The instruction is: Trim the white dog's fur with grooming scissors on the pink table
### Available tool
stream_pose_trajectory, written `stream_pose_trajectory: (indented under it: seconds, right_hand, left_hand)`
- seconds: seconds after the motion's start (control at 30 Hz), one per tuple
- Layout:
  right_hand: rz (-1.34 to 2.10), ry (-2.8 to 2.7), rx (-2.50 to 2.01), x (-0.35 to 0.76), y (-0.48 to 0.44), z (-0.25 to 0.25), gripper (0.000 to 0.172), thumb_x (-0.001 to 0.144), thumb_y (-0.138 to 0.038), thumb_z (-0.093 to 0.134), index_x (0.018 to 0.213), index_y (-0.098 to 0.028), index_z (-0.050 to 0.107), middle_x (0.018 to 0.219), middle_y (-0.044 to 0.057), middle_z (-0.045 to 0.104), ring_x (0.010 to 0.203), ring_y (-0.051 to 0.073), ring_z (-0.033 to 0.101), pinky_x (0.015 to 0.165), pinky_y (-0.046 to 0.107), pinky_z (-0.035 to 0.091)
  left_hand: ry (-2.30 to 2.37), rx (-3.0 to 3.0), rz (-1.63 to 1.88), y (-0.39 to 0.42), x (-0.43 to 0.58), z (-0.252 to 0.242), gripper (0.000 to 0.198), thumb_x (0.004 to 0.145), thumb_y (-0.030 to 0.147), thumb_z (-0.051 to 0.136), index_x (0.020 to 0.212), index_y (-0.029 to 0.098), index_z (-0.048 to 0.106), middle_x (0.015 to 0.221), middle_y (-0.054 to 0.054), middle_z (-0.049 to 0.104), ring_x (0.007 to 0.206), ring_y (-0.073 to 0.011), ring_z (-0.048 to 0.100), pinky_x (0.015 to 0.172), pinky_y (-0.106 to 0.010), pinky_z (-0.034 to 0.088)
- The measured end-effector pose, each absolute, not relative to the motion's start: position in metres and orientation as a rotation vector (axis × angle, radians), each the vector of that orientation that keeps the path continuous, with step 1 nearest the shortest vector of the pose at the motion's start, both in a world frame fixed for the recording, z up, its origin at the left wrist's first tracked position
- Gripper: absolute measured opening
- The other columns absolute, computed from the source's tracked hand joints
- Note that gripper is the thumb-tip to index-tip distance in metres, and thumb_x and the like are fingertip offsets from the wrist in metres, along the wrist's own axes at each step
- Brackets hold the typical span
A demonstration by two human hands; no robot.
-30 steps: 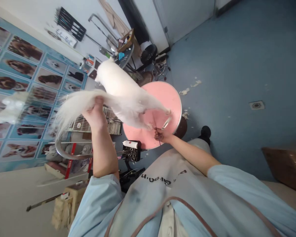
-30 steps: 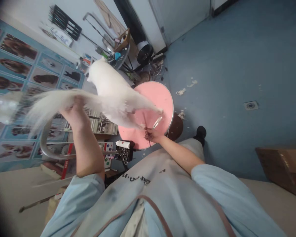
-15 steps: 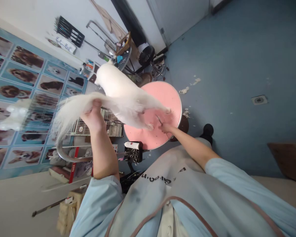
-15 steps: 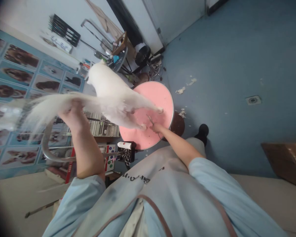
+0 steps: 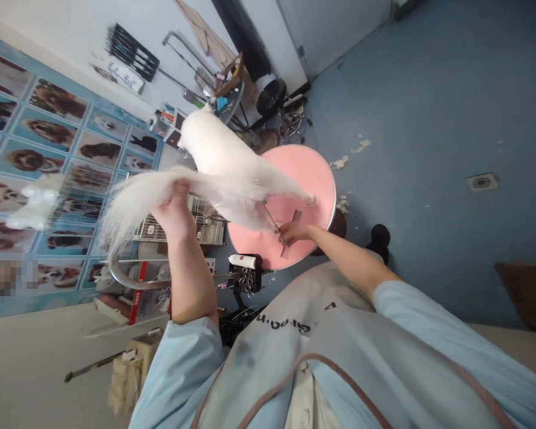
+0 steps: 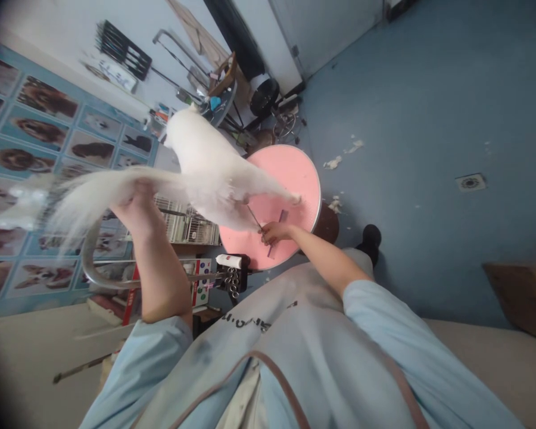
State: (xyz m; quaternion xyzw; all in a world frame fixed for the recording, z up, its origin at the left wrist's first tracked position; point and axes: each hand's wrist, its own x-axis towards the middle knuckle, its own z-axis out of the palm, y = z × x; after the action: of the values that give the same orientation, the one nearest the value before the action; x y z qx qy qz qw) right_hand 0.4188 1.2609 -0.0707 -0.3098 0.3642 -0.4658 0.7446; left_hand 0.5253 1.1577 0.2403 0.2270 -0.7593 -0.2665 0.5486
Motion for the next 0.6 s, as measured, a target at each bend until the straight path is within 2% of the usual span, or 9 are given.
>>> stream_pose_trajectory:
  seconds: [0.13, 0.23, 0.37, 0.47, 0.53, 0.6]
  right_hand:
    - [-0.998, 0.755, -0.754, 0.409, 1.251, -0.067, 0.026, 0.066, -0.025, 0.080, 0.080, -0.017, 0.060, 0.072, 0.002, 0.060, 0.069, 0.016, 0.058, 0.058, 0.028, 0.051]
    - [-0.974, 0.783, -0.820, 0.399, 1.249, -0.059, 0.032, 0.059, -0.017, 0.084, 0.082, -0.017, 0.060, 0.073, 0.001, 0.059, 0.071, 0.016, 0.058, 0.060, 0.029, 0.052]
    - [-0.935, 0.701, -0.741, 0.392, 1.249, -0.052, 0.034, 0.066, -0.028, 0.084, 0.084, -0.018, 0.058, 0.072, 0.000, 0.054, 0.068, 0.015, 0.053, 0.057, 0.030, 0.051]
    - [-0.887, 0.707, -0.798, 0.391, 1.246, -0.053, 0.033, 0.064, -0.023, 0.085, 0.080, -0.018, 0.056, 0.069, -0.001, 0.050, 0.063, 0.013, 0.048, 0.052, 0.027, 0.047]
    - [-0.891, 0.759, -0.837, 0.392, 1.244, -0.055, 0.036, 0.059, -0.016, 0.085, 0.082, -0.017, 0.058, 0.071, -0.001, 0.053, 0.066, 0.013, 0.052, 0.054, 0.027, 0.047]
    - [-0.927, 0.760, -0.796, 0.393, 1.243, -0.058, 0.038, 0.060, -0.017, 0.085, 0.086, -0.018, 0.059, 0.074, 0.000, 0.055, 0.071, 0.016, 0.056, 0.058, 0.028, 0.050]
  left_hand:
    - [-1.797, 0.546, -0.620, 1.160, 0.525, 0.241, 0.037, 0.074, 0.017, 0.078, 0.103, 0.015, 0.055, 0.111, -0.013, 0.071, 0.109, -0.0175, 0.068, 0.102, -0.036, 0.056]
    - [-1.819, 0.559, -0.621, 1.163, 0.524, 0.242, 0.036, 0.076, 0.018, 0.077, 0.105, 0.014, 0.056, 0.111, -0.014, 0.071, 0.109, -0.0180, 0.068, 0.103, -0.038, 0.055]
    - [-1.791, 0.547, -0.656, 1.165, 0.523, 0.243, 0.035, 0.073, 0.017, 0.079, 0.101, 0.014, 0.058, 0.108, -0.013, 0.072, 0.107, -0.0190, 0.068, 0.101, -0.038, 0.056]
    - [-1.785, 0.564, -0.658, 1.166, 0.522, 0.244, 0.031, 0.073, 0.017, 0.079, 0.096, 0.014, 0.059, 0.108, -0.013, 0.072, 0.106, -0.0188, 0.068, 0.101, -0.038, 0.056]
    - [-1.786, 0.596, -0.640, 1.168, 0.522, 0.244, 0.029, 0.072, 0.017, 0.079, 0.094, 0.014, 0.060, 0.109, -0.014, 0.071, 0.107, -0.0190, 0.068, 0.101, -0.038, 0.056]
    - [-1.798, 0.628, -0.609, 1.169, 0.522, 0.244, 0.028, 0.073, 0.017, 0.079, 0.093, 0.014, 0.060, 0.109, -0.014, 0.071, 0.108, -0.0189, 0.068, 0.102, -0.037, 0.056]
